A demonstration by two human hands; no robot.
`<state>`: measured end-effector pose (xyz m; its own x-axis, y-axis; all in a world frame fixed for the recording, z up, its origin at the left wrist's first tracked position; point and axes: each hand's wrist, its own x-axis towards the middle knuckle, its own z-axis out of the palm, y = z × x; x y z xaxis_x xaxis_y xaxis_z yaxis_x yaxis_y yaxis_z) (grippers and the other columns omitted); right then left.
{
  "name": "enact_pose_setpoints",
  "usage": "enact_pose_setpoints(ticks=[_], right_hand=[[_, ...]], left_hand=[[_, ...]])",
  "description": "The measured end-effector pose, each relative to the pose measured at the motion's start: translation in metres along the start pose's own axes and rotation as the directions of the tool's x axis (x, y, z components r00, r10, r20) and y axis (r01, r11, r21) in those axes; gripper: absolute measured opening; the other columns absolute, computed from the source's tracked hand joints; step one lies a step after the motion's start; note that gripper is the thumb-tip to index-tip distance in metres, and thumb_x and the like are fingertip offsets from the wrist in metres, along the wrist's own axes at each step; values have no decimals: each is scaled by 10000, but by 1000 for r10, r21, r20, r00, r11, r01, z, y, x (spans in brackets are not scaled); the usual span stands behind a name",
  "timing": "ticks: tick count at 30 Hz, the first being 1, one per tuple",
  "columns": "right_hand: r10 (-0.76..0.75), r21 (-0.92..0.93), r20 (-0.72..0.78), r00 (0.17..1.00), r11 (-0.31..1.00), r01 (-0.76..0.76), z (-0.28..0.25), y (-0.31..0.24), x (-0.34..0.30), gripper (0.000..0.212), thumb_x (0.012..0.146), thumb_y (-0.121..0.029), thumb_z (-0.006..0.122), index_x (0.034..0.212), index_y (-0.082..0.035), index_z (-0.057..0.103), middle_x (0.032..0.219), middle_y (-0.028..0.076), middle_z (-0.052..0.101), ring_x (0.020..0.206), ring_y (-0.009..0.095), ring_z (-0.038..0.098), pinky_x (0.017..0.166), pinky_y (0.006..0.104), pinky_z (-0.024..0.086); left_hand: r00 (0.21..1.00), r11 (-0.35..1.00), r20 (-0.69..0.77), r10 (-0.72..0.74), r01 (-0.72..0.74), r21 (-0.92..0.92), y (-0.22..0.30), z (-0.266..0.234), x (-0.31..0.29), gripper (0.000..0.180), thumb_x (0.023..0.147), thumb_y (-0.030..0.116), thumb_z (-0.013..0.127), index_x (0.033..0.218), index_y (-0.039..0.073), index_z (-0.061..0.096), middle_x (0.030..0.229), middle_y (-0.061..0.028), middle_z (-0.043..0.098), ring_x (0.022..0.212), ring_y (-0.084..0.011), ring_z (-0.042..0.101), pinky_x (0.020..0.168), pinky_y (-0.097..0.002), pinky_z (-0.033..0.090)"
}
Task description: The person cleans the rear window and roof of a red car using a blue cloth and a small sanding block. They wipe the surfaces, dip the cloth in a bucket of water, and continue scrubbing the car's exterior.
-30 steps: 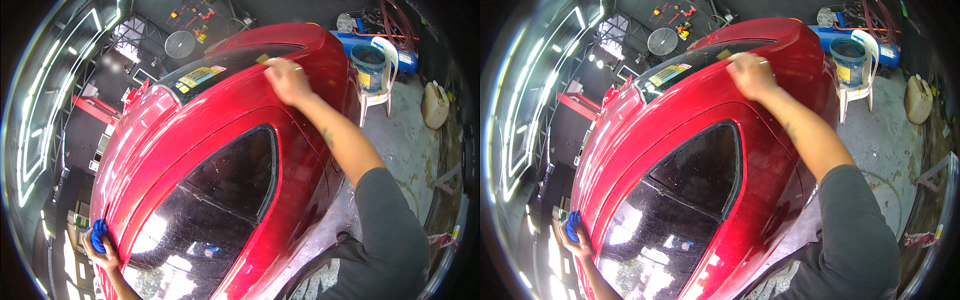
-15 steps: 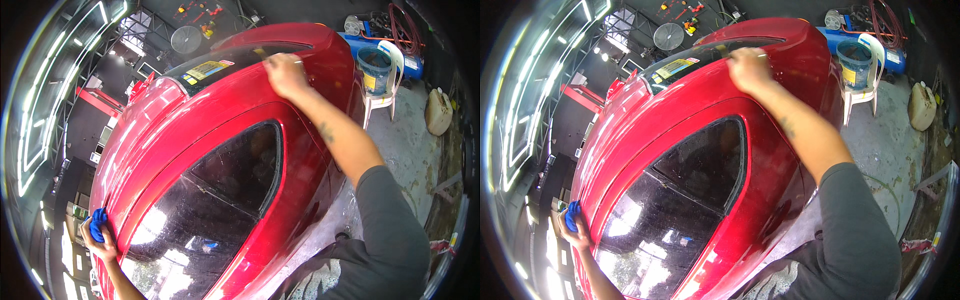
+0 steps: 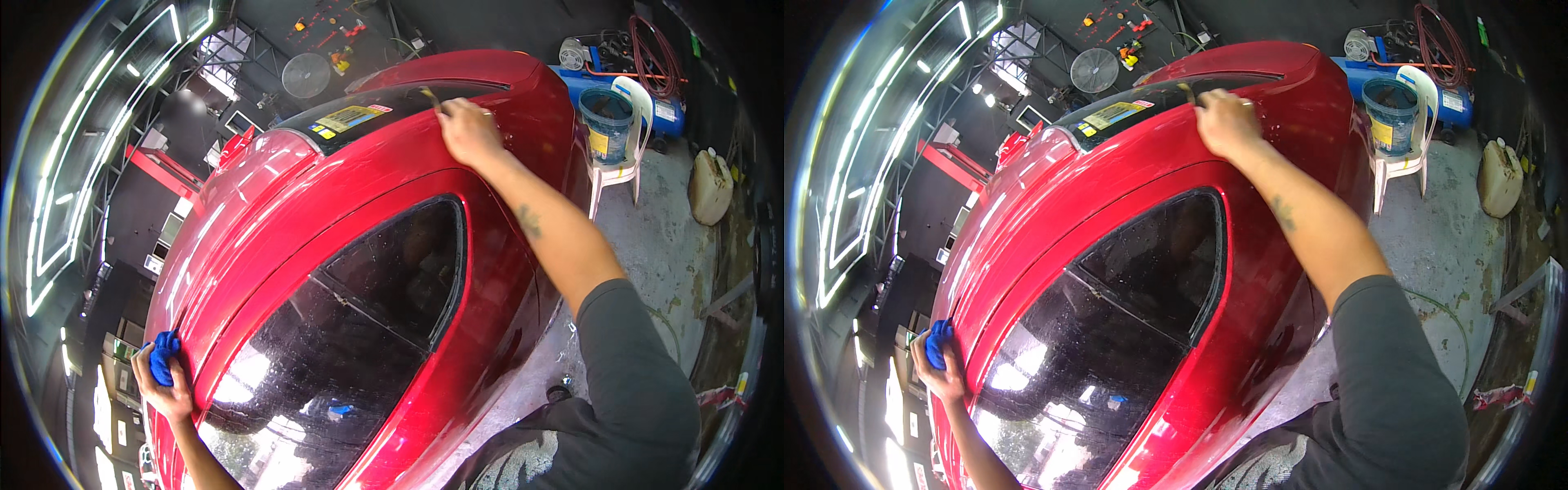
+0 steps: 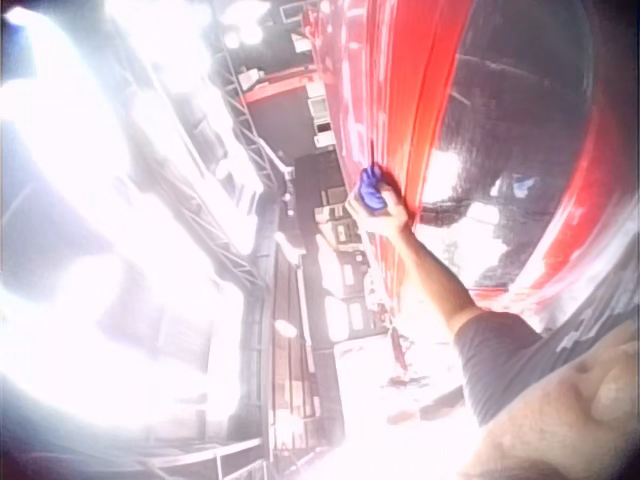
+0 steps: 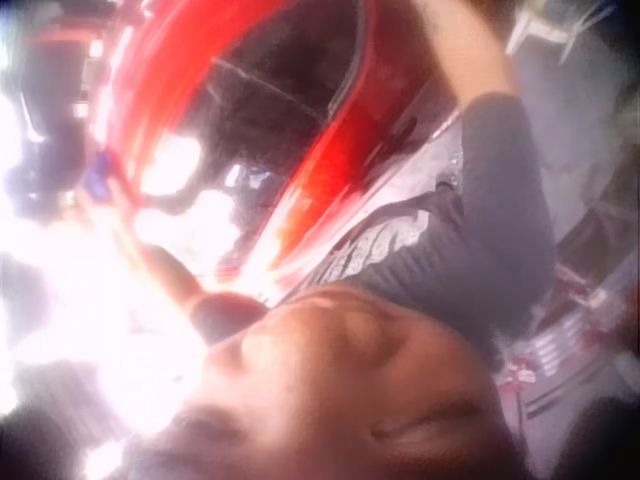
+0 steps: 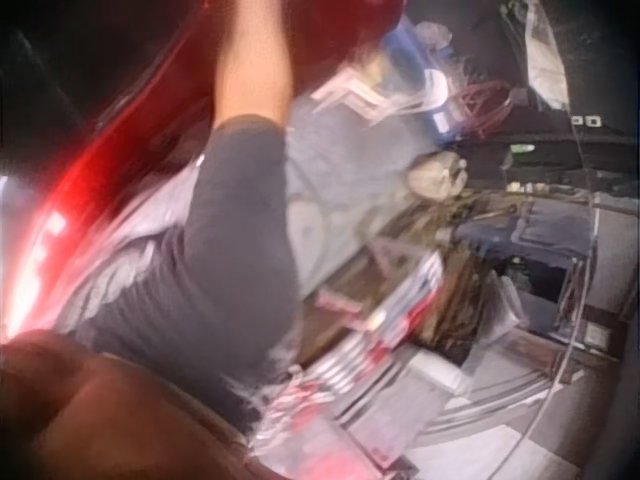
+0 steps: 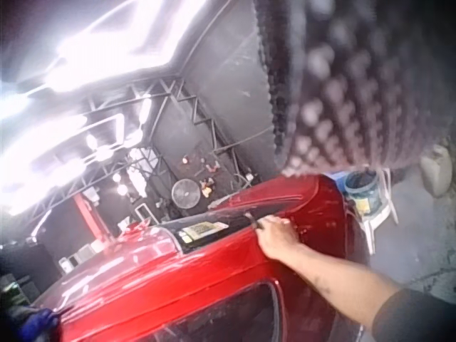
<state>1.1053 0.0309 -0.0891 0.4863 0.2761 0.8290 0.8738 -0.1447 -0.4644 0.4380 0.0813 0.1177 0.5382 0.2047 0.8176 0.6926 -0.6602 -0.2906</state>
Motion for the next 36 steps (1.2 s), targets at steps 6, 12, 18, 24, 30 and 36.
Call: enact_pose_setpoints(ticks=[6,12,18,24,30,36], right_hand=[[-335,227,-193,922,899,374,2,-232,-38,357,866,-276,800,1168,-96,737,1150,134,750,1138,350,743,1029,541,540],[-72,116,-29,997,990,75,-3,-91,-1,245,1055,-261,649,1106,-67,790,1117,142,793,1068,398,763,937,555,599],[-204,282,-80,976,934,218,8,-236,-31,203,845,-182,759,1004,-56,755,1017,174,759,1038,413,737,912,569,559],[-394,379,-171,903,820,430,1,-216,-36,282,850,-257,792,1070,-87,744,1098,152,756,1074,369,744,976,530,566],[134,104,129,983,984,-148,-5,-60,9,329,1065,-321,613,1146,-62,799,1162,194,784,1114,437,743,986,569,592],[-433,351,-140,891,819,453,6,-277,-48,365,863,-201,718,1192,-44,734,1231,162,731,1237,344,689,1117,552,495]], left_hand=[[1000,1000,-6,16,-16,-3,1,5,-1,387,969,223,717,1257,-33,678,1163,-218,676,1111,-404,676,1056,-488,511],[1000,1000,-13,21,-20,14,-3,-15,-6,401,888,172,728,1246,-5,688,1172,-235,676,1091,-452,695,1007,-513,549],[1000,999,-15,-18,18,46,-2,-11,-9,394,890,181,731,1239,3,689,1174,-234,676,1096,-458,697,1004,-511,549],[1000,998,-3,7,-7,68,-9,-21,-13,405,886,184,734,1245,1,695,1182,-237,679,1086,-451,700,1000,-509,550],[1000,1000,-16,2,-2,-10,-1,-8,-5,406,873,160,733,1244,-1,698,1172,-228,680,1089,-444,697,1008,-507,546],[999,999,-8,31,-32,-15,-4,5,-3,366,950,144,703,1277,-21,681,1188,-236,678,1119,-440,682,1038,-513,529]])
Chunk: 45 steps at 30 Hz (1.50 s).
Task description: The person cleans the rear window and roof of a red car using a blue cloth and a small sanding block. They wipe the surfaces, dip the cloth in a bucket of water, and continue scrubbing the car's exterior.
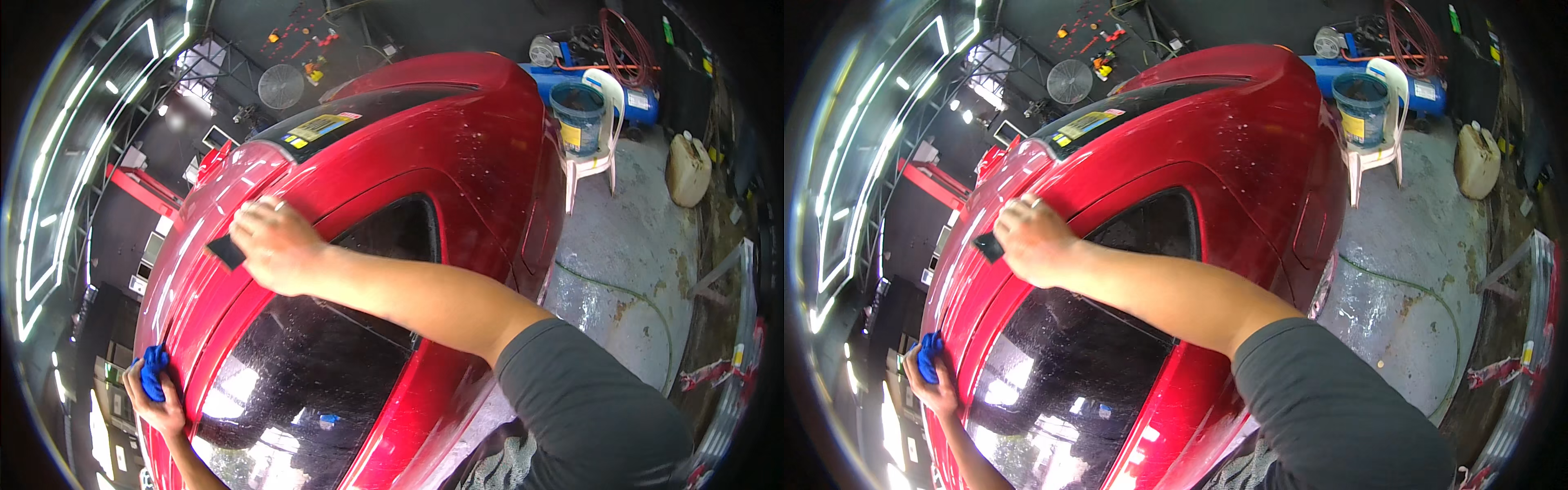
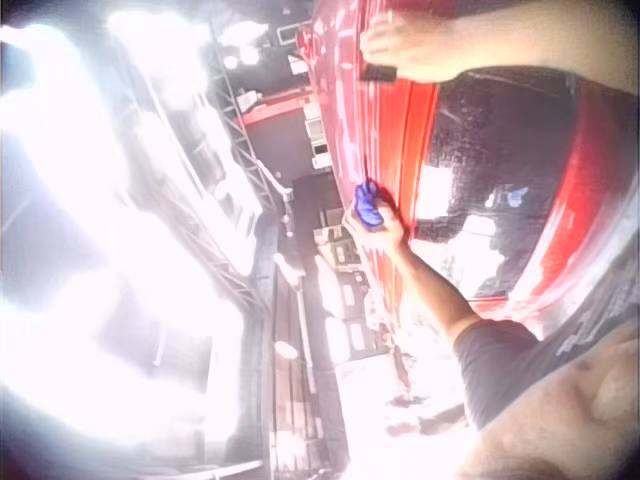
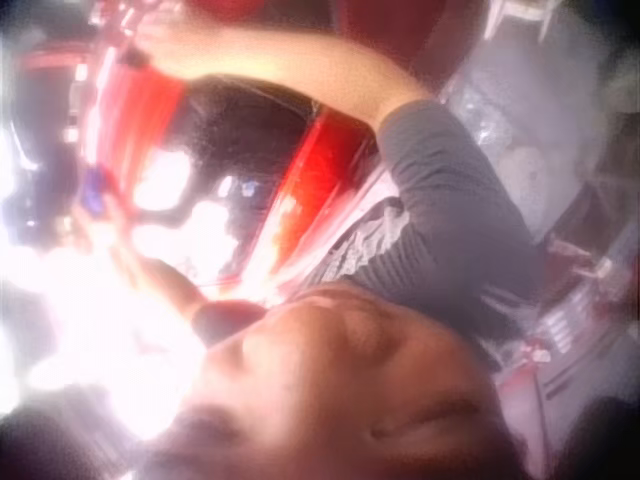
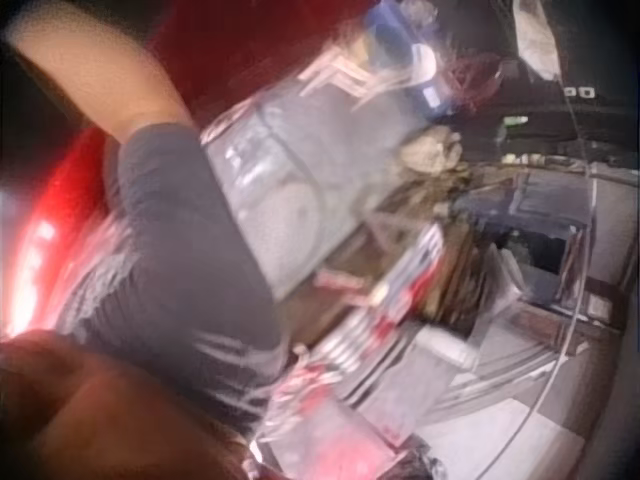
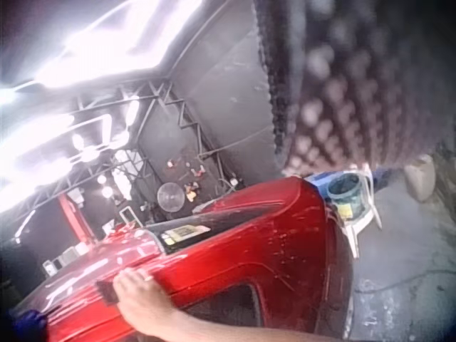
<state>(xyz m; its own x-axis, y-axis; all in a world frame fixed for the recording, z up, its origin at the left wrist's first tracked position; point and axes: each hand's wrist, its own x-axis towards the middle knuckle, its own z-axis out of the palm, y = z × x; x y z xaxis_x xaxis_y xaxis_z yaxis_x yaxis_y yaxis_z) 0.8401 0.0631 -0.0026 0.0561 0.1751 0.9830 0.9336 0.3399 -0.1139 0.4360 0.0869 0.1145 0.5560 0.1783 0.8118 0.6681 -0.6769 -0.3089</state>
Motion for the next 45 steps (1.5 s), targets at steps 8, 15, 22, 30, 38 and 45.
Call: enact_pose_setpoints(ticks=[8,15,22,30,38,45], right_hand=[[335,-415,-250,908,810,-413,-115,254,-106,303,1094,-254,607,1298,-68,731,1353,149,744,1257,380,699,1033,573,536],[64,-10,-145,987,998,-67,-24,56,-56,557,819,-155,720,1358,-14,710,1430,187,706,1405,370,620,1197,564,426],[334,-318,-210,919,865,-387,-107,248,-111,419,1188,-284,442,1475,-85,673,1443,165,712,1352,363,644,1148,620,415],[787,555,-197,585,581,-595,-199,174,-194,475,1164,-254,546,1522,52,609,1352,194,732,1242,276,701,1092,404,516],[980,392,197,2,-76,-917,-329,55,-431,323,1066,-129,733,1346,10,655,1180,48,731,1089,132,695,995,322,574],[970,145,-63,-233,-223,-964,-479,76,-513,320,997,-31,760,1294,-67,647,1047,22,702,797,105,653,578,272,507]], left_hand=[[1000,999,16,26,-26,28,-12,-5,-4,397,971,203,690,1271,-56,672,1172,-236,668,1104,-438,661,1036,-528,511],[999,1000,34,25,-25,-11,-16,-5,-8,409,977,211,688,1281,-63,668,1199,-239,669,1117,-432,657,1046,-546,503],[999,992,35,38,-42,122,25,-3,12,631,964,322,783,1498,4,671,1333,-251,681,1196,-448,696,1050,-542,550],[954,961,113,277,-274,-40,232,162,139,531,774,495,975,1111,117,816,1277,-162,745,1139,-408,726,959,-543,572],[887,940,312,342,-322,-116,446,324,240,469,860,454,868,1247,195,817,1353,-130,724,1306,-381,684,1133,-501,549],[786,793,147,601,-561,-238,579,436,198,230,864,287,794,1089,250,822,1203,-67,709,1293,-310,631,1133,-615,440]])
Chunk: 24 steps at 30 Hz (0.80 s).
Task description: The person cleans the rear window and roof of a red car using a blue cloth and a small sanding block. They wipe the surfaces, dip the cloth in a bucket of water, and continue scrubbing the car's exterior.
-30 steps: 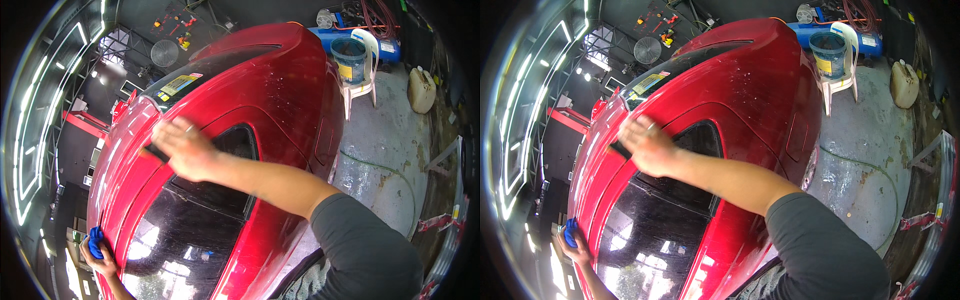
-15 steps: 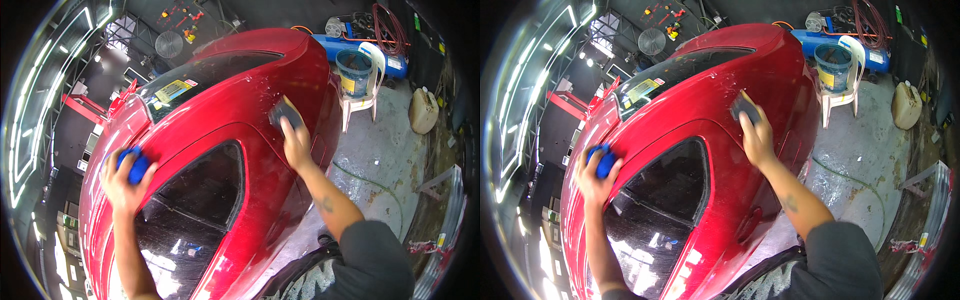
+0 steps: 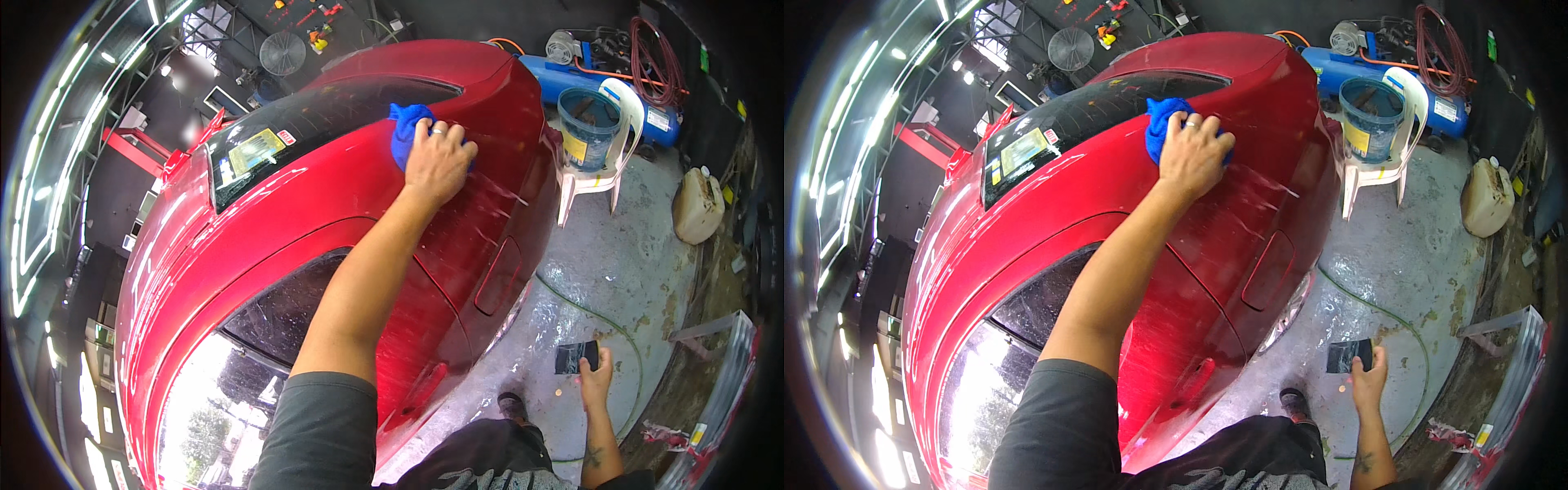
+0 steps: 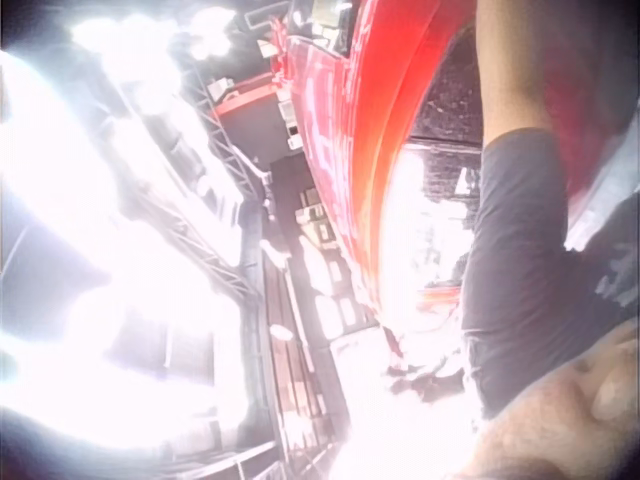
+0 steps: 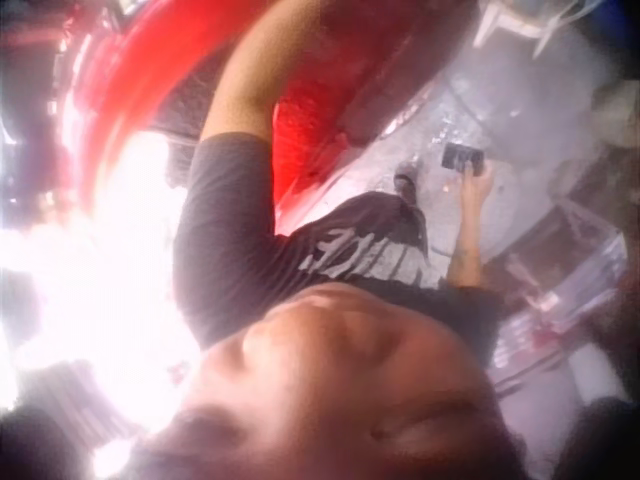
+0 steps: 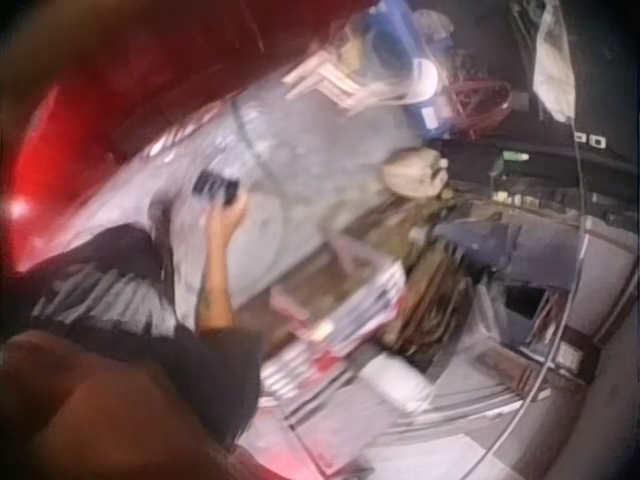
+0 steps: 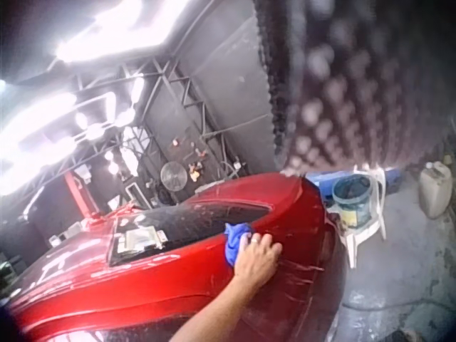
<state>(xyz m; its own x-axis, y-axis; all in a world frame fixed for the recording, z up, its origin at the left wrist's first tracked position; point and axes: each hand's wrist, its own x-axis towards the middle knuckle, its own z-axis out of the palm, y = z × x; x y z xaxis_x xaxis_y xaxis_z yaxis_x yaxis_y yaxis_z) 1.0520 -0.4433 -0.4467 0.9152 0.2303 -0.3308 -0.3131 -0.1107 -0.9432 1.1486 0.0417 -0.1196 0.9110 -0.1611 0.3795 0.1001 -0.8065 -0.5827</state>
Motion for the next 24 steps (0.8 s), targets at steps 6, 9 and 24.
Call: enact_pose_setpoints(ticks=[6,9,24], right_hand=[[-103,8,-60,993,995,103,8,-15,40,339,957,6,773,1272,-35,654,1088,45,724,905,128,691,778,292,567],[-105,187,89,991,979,87,38,-32,49,294,927,30,784,1193,-11,664,1099,42,723,983,127,688,910,304,557],[-834,469,198,516,543,697,316,-317,19,712,1029,87,480,1703,-80,325,1696,228,516,1597,354,487,1282,480,436]], left_hand=[[995,997,-75,-64,68,42,-2,-38,-38,399,823,362,876,1211,298,808,1499,-95,626,1504,-402,504,1163,-854,306],[998,999,-40,-44,44,9,-23,-62,-62,424,789,381,902,1192,290,805,1413,-79,650,1455,-385,538,1115,-758,397],[862,827,-149,-484,506,244,-186,-275,-260,339,896,307,866,1026,17,750,1070,-219,697,995,-457,695,881,-535,559]])
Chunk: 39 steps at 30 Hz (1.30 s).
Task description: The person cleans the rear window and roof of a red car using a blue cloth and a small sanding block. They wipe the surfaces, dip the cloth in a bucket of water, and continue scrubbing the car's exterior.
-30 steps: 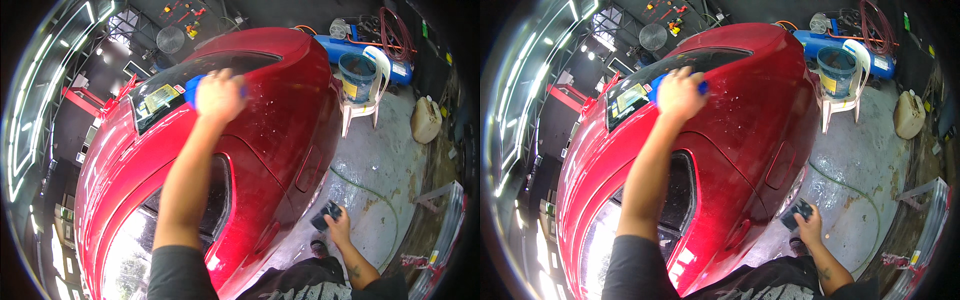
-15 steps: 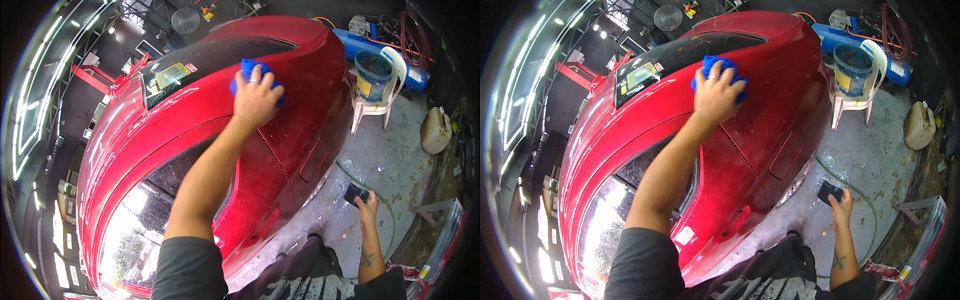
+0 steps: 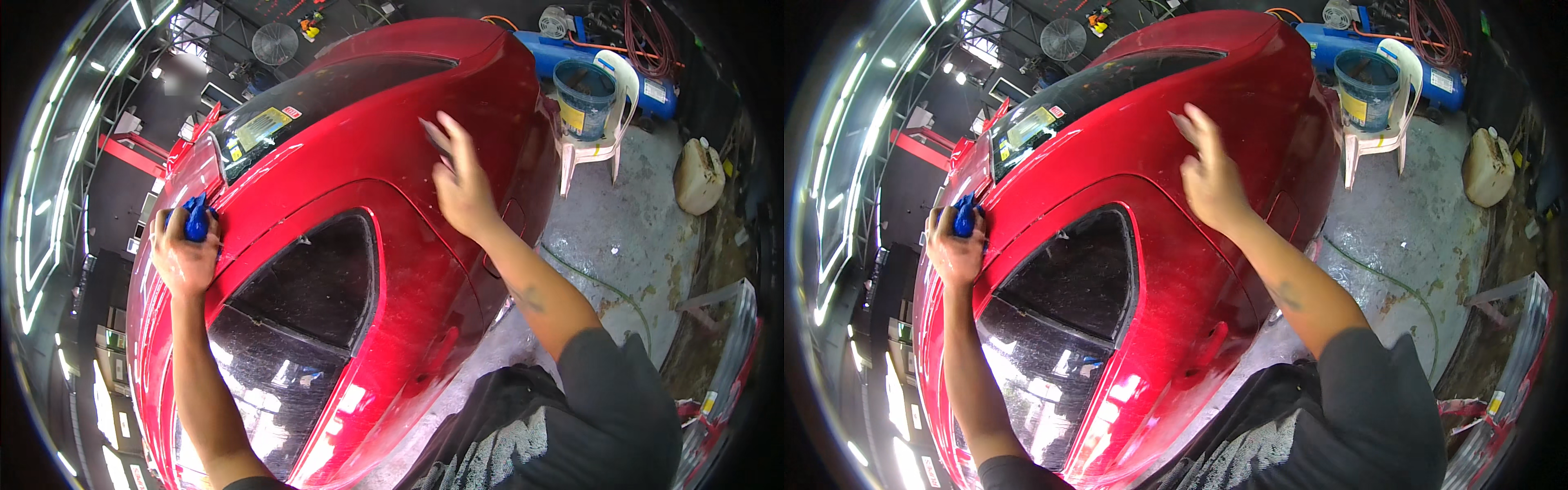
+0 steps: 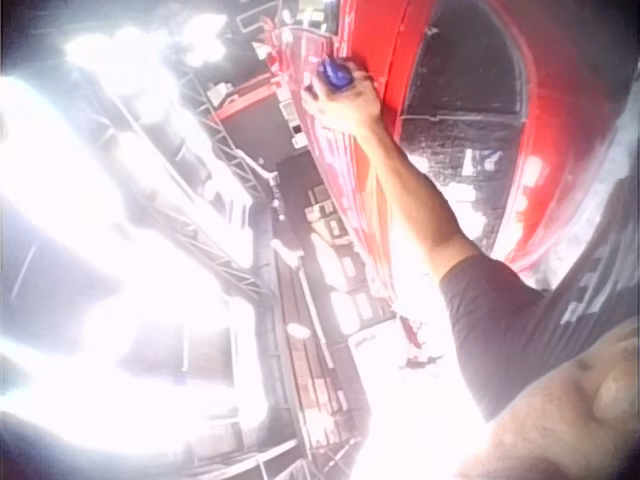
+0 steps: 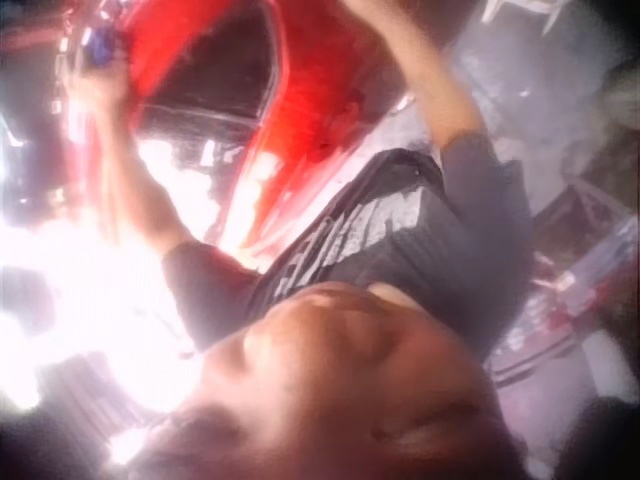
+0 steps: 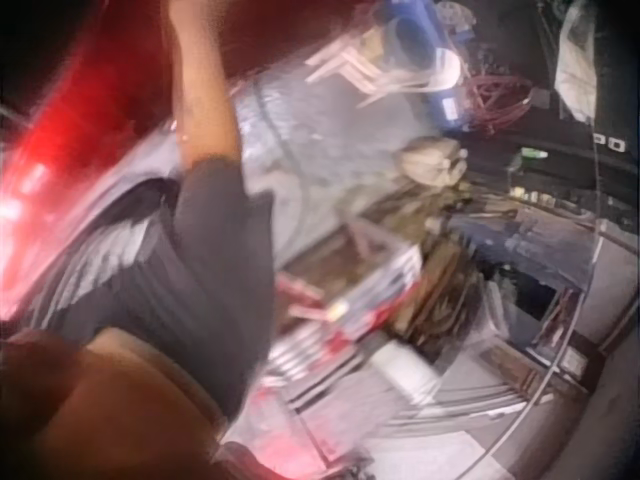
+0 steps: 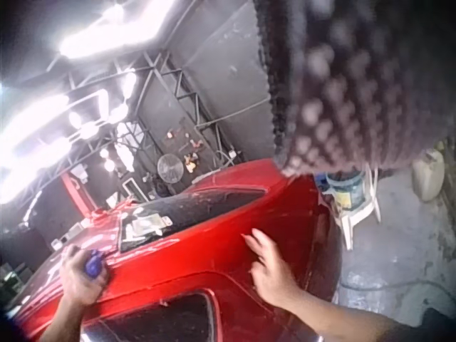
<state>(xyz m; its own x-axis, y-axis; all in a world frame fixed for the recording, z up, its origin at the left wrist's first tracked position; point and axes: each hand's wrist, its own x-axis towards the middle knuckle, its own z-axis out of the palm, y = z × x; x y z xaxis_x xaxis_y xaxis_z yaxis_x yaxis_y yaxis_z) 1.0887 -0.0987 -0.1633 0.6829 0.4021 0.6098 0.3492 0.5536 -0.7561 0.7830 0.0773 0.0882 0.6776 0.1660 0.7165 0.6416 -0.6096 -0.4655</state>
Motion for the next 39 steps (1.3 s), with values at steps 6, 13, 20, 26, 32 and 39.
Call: enact_pose_setpoints(ticks=[6,13,20,26,32,39], right_hand=[[-532,-563,268,803,590,578,67,40,52,483,1044,-138,627,1514,-28,632,1556,220,628,1463,387,589,1188,545,453],[-425,-789,-21,905,563,246,18,108,83,391,1081,-235,628,1415,-38,680,1495,210,667,1418,386,607,1120,575,483],[-672,-492,88,736,613,619,204,-31,17,355,1032,-241,700,1330,-52,742,1373,184,741,1347,412,661,1142,585,475],[-488,-714,76,869,582,389,75,43,79,326,1034,-230,644,1276,-37,745,1306,192,749,1235,421,696,1051,567,553],[-427,-688,128,895,612,390,143,4,40,417,1114,-308,599,1414,-42,712,1480,191,704,1420,371,634,1156,555,480],[-460,-735,126,879,552,394,59,61,74,387,1107,-324,565,1362,-85,731,1450,152,727,1363,375,672,1065,564,543]], left_hand=[[996,986,-16,84,-86,-141,-87,-29,-49,244,913,185,828,991,12,675,1073,-214,644,979,-424,667,904,-507,546],[1000,988,-29,-5,0,-153,-138,-55,-89,198,943,127,772,971,-15,637,1072,-181,640,983,-368,660,928,-455,529],[998,990,-65,4,-13,-139,-132,-54,-84,212,951,134,779,982,-24,640,1079,-187,652,969,-377,667,921,-465,533],[997,989,-75,13,-23,-146,-129,-60,-88,209,947,139,779,967,-22,647,1042,-188,653,955,-394,671,915,-466,536],[998,993,-55,-4,-3,-122,-133,-56,-91,229,937,154,792,996,-26,664,1067,-201,663,975,-405,680,924,-479,541],[999,982,-44,-27,18,-189,-130,-60,-87,239,941,159,795,1005,-33,668,1072,-202,670,992,-400,684,946,-477,544]])
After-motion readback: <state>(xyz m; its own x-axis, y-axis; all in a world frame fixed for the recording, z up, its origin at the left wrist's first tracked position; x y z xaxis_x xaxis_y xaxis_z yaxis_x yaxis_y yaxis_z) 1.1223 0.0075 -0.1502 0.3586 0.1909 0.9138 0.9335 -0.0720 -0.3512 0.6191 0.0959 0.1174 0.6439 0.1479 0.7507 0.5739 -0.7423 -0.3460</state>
